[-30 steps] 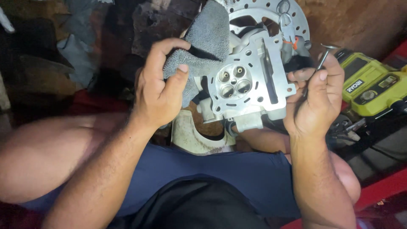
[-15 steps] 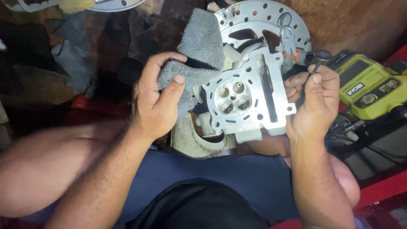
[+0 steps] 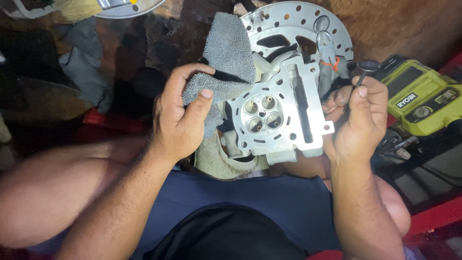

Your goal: Cleaning and inspecting a motorcycle cylinder head and brake rotor

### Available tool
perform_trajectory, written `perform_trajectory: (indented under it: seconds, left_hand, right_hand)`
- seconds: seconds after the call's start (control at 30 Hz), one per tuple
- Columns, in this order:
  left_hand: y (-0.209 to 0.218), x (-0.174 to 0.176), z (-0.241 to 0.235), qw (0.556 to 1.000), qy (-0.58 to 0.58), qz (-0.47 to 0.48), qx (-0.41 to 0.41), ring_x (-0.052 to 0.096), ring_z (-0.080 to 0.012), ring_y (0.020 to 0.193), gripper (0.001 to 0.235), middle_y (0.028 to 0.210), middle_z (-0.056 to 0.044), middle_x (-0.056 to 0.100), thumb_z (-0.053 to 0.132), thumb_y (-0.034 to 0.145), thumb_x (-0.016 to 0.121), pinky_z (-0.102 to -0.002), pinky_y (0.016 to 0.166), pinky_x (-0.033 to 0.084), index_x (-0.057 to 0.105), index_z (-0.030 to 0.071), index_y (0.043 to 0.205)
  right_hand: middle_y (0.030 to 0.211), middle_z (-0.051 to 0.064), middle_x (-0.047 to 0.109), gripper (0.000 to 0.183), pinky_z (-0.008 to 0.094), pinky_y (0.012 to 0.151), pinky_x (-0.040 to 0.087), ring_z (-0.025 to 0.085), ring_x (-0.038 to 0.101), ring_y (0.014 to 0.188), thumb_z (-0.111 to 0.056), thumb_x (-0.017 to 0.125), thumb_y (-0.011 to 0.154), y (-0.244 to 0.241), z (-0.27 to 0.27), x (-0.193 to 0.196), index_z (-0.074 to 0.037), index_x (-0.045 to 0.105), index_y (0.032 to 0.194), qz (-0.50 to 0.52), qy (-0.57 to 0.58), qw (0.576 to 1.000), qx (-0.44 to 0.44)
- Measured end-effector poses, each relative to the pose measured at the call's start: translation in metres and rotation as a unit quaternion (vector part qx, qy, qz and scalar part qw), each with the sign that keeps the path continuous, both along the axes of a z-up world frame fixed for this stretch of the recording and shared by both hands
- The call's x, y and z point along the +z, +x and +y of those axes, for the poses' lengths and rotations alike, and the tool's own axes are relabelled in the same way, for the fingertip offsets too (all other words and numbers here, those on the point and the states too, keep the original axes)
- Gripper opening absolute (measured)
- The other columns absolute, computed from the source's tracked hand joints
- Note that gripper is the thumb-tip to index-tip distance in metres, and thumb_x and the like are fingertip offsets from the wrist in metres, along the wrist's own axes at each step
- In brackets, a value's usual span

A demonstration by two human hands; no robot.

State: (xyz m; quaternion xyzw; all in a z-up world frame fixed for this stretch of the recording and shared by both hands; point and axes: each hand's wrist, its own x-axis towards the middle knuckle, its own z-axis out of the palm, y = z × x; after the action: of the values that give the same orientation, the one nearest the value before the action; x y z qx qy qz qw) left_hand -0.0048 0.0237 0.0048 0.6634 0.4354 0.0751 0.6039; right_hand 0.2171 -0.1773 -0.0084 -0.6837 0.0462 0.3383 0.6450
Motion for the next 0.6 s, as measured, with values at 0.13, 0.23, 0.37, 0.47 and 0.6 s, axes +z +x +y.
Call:
perform_trajectory:
  seconds: [0.13, 0.23, 0.37, 0.47, 0.6]
  left_hand:
    - [0.000, 0.003, -0.002, 1.000, 0.000, 0.003, 0.002, 0.055, -0.0132, 0.075, 0.031, 0.097, 0.000, 0.063, 0.031, 0.103, 0.051, -0.030, 0.079, 0.047, 0.060, 0.012, 0.125]
    - [0.000, 0.005, -0.004, 1.000, 0.006, -0.008, 0.007, 0.054, -0.0132, 0.074, 0.032, 0.089, 0.001, 0.060, 0.033, 0.104, 0.050, -0.031, 0.077, 0.046, 0.060, 0.011, 0.125]
    - [-0.003, 0.007, -0.007, 1.000, 0.018, -0.012, 0.004, 0.056, -0.0138, 0.074, 0.029, 0.090, 0.002, 0.061, 0.031, 0.103, 0.051, -0.031, 0.076, 0.046, 0.060, 0.013, 0.124]
    - [-0.005, 0.008, -0.009, 0.999, 0.028, -0.016, 0.002, 0.055, -0.0144, 0.075, 0.030, 0.090, 0.002, 0.060, 0.032, 0.103, 0.051, -0.032, 0.076, 0.046, 0.060, 0.013, 0.124]
    - [-0.006, 0.007, -0.012, 0.999, 0.045, -0.010, 0.003, 0.059, -0.0168, 0.077, 0.029, 0.091, 0.001, 0.062, 0.031, 0.100, 0.052, -0.034, 0.076, 0.048, 0.060, 0.014, 0.122]
  right_hand:
    - [0.077, 0.008, 0.050, 0.014, 0.030, 0.065, 0.049, 0.020, 0.052, 0.069, -0.021, 0.063, 0.104, 0.000, 0.000, 0.006, -0.011, 0.060, 0.113, 0.005, -0.002, 1.000, 0.000]
    - [0.077, 0.005, 0.049, 0.020, 0.027, 0.062, 0.047, 0.016, 0.052, 0.068, -0.021, 0.071, 0.099, 0.000, -0.003, 0.009, -0.013, 0.061, 0.114, 0.002, 0.019, 1.000, 0.013]
    - [0.089, 0.001, 0.053, 0.011, 0.025, 0.064, 0.044, 0.012, 0.049, 0.069, -0.015, 0.066, 0.100, 0.000, -0.009, 0.012, -0.013, 0.061, 0.109, -0.019, 0.028, 0.999, 0.023]
    - [0.098, -0.001, 0.059, 0.011, 0.023, 0.069, 0.043, 0.009, 0.048, 0.072, -0.015, 0.067, 0.100, -0.002, -0.011, 0.017, -0.012, 0.060, 0.108, -0.033, 0.053, 0.998, 0.032]
    - [0.081, 0.005, 0.050, 0.015, 0.029, 0.057, 0.048, 0.017, 0.050, 0.064, -0.018, 0.068, 0.101, -0.007, -0.012, 0.028, -0.011, 0.059, 0.110, -0.052, 0.060, 0.996, 0.047]
